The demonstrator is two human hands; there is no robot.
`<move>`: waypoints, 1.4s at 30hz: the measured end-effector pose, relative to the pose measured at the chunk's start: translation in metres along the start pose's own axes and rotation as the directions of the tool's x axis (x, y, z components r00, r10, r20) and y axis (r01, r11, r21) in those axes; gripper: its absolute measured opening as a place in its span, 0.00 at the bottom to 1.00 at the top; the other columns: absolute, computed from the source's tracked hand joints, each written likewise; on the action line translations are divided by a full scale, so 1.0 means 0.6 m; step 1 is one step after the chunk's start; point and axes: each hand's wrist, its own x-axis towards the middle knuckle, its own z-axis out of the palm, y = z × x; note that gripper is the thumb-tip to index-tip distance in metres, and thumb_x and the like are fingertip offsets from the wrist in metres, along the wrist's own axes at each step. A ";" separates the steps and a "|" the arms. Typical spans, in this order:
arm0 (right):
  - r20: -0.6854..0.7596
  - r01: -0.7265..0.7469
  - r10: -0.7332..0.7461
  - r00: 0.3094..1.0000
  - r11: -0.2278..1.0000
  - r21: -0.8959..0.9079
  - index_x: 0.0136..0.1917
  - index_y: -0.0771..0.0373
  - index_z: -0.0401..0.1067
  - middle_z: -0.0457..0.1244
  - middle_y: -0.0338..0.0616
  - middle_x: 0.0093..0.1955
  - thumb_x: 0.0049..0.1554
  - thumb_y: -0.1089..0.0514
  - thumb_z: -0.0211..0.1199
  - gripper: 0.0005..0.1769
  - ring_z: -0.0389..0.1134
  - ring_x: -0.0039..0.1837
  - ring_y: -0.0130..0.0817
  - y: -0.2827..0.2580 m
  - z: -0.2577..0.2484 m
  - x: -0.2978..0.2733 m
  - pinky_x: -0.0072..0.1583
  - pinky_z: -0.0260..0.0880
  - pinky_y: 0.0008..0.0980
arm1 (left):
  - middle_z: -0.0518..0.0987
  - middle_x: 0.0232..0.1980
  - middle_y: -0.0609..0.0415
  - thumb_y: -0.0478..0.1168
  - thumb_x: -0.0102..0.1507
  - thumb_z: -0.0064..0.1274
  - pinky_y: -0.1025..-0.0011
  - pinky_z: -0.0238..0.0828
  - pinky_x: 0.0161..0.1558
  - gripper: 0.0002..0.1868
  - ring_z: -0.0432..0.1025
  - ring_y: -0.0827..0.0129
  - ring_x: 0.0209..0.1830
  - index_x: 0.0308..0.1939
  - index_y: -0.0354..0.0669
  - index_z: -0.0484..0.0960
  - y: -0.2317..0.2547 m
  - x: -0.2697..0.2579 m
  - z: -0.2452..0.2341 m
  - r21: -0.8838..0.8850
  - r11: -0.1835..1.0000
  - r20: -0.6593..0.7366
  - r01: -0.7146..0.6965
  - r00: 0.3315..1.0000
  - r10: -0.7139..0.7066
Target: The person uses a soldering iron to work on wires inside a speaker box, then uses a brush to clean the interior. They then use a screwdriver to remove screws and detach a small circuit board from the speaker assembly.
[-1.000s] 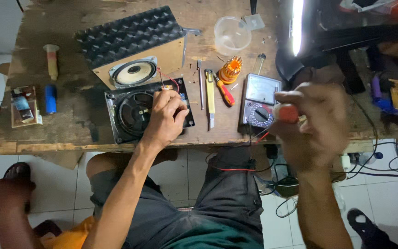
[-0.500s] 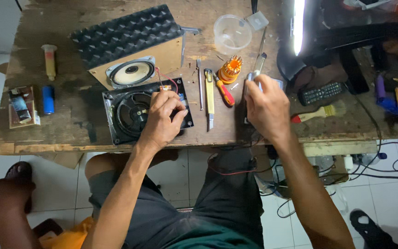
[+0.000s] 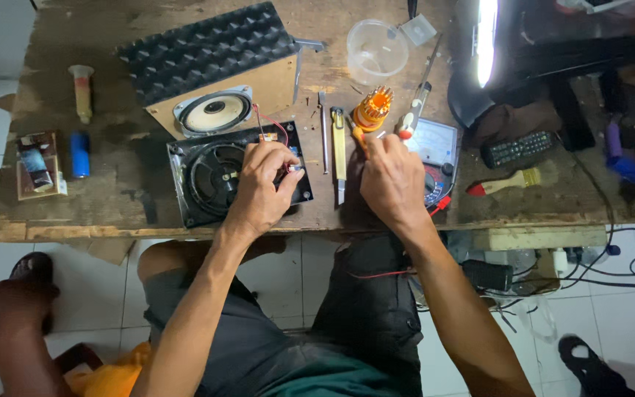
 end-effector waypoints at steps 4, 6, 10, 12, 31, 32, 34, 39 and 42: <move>-0.020 -0.149 0.157 0.987 0.966 0.210 0.68 0.52 0.72 0.61 0.49 0.52 0.50 0.62 0.66 0.31 0.71 0.37 0.65 -0.018 -0.038 -0.009 0.41 0.74 0.61 | 0.82 0.51 0.51 0.38 0.68 0.68 0.54 0.76 0.58 0.10 0.78 0.47 0.54 0.52 0.47 0.86 0.018 0.006 -0.013 -0.043 0.998 0.003 0.054 0.999 -0.054; -0.162 -0.146 0.205 0.965 0.937 0.319 0.66 0.53 0.74 0.61 0.41 0.53 0.54 0.63 0.66 0.26 0.74 0.45 0.54 -0.023 -0.055 -0.013 0.46 0.77 0.45 | 0.83 0.52 0.44 0.35 0.69 0.66 0.53 0.79 0.56 0.12 0.79 0.44 0.51 0.56 0.42 0.86 0.034 0.016 -0.017 -0.057 0.993 -0.038 0.105 0.994 -0.107; -0.209 -0.119 0.280 0.937 0.818 0.563 0.66 0.64 0.79 0.64 0.49 0.52 0.58 0.69 0.64 0.22 0.73 0.46 0.57 -0.067 -0.082 -0.027 0.45 0.75 0.43 | 0.84 0.51 0.45 0.39 0.73 0.64 0.56 0.79 0.54 0.11 0.80 0.49 0.48 0.58 0.42 0.87 0.092 0.056 0.002 -0.054 0.994 -0.078 0.100 0.991 -0.104; -0.171 -0.043 0.245 0.954 0.680 0.732 0.71 0.63 0.79 0.65 0.48 0.52 0.61 0.70 0.63 0.25 0.71 0.44 0.44 -0.099 -0.100 -0.024 0.43 0.75 0.35 | 0.86 0.46 0.34 0.43 0.76 0.59 0.53 0.81 0.43 0.16 0.84 0.42 0.41 0.60 0.32 0.85 0.123 0.077 0.019 -0.328 0.916 -0.001 0.231 0.970 -0.245; -0.093 -0.157 0.351 0.932 0.621 0.768 0.63 0.62 0.82 0.65 0.46 0.49 0.59 0.63 0.67 0.18 0.73 0.45 0.49 -0.097 -0.004 -0.052 0.47 0.75 0.40 | 0.86 0.37 0.52 0.37 0.76 0.60 0.69 0.77 0.39 0.05 0.79 0.73 0.35 0.49 0.42 0.89 0.082 0.203 0.126 -0.366 0.915 -0.074 0.169 0.975 -0.209; -0.101 -0.151 0.354 0.930 0.618 0.772 0.62 0.62 0.82 0.65 0.46 0.49 0.59 0.62 0.67 0.17 0.73 0.45 0.50 -0.096 -0.001 -0.053 0.49 0.76 0.39 | 0.86 0.37 0.50 0.36 0.75 0.60 0.65 0.78 0.41 0.04 0.81 0.66 0.37 0.47 0.43 0.89 0.086 0.210 0.135 -0.319 0.937 -0.057 0.140 0.984 -0.166; -0.106 -0.152 0.362 0.926 0.615 0.774 0.62 0.62 0.82 0.65 0.46 0.48 0.59 0.61 0.67 0.17 0.73 0.46 0.50 -0.096 -0.001 -0.052 0.50 0.76 0.39 | 0.85 0.37 0.47 0.35 0.74 0.60 0.61 0.79 0.44 0.04 0.83 0.58 0.38 0.45 0.44 0.88 0.080 0.218 0.156 -0.275 0.955 -0.032 0.111 0.992 -0.124; -0.130 -0.146 0.363 0.923 0.642 0.753 0.60 0.62 0.80 0.63 0.44 0.47 0.58 0.61 0.65 0.16 0.74 0.47 0.51 -0.099 0.003 -0.054 0.52 0.76 0.39 | 0.78 0.43 0.47 0.34 0.71 0.63 0.55 0.78 0.51 0.01 0.80 0.46 0.46 0.44 0.43 0.87 0.056 0.214 0.188 -0.082 0.996 -0.008 0.044 0.999 -0.045; -0.136 -0.146 0.366 0.920 0.644 0.751 0.60 0.62 0.80 0.62 0.44 0.46 0.59 0.61 0.64 0.16 0.74 0.47 0.52 -0.101 0.002 -0.052 0.50 0.76 0.41 | 0.76 0.43 0.50 0.36 0.73 0.60 0.57 0.77 0.51 0.03 0.79 0.48 0.46 0.44 0.45 0.85 0.054 0.213 0.192 0.020 0.999 0.007 0.027 1.000 -0.027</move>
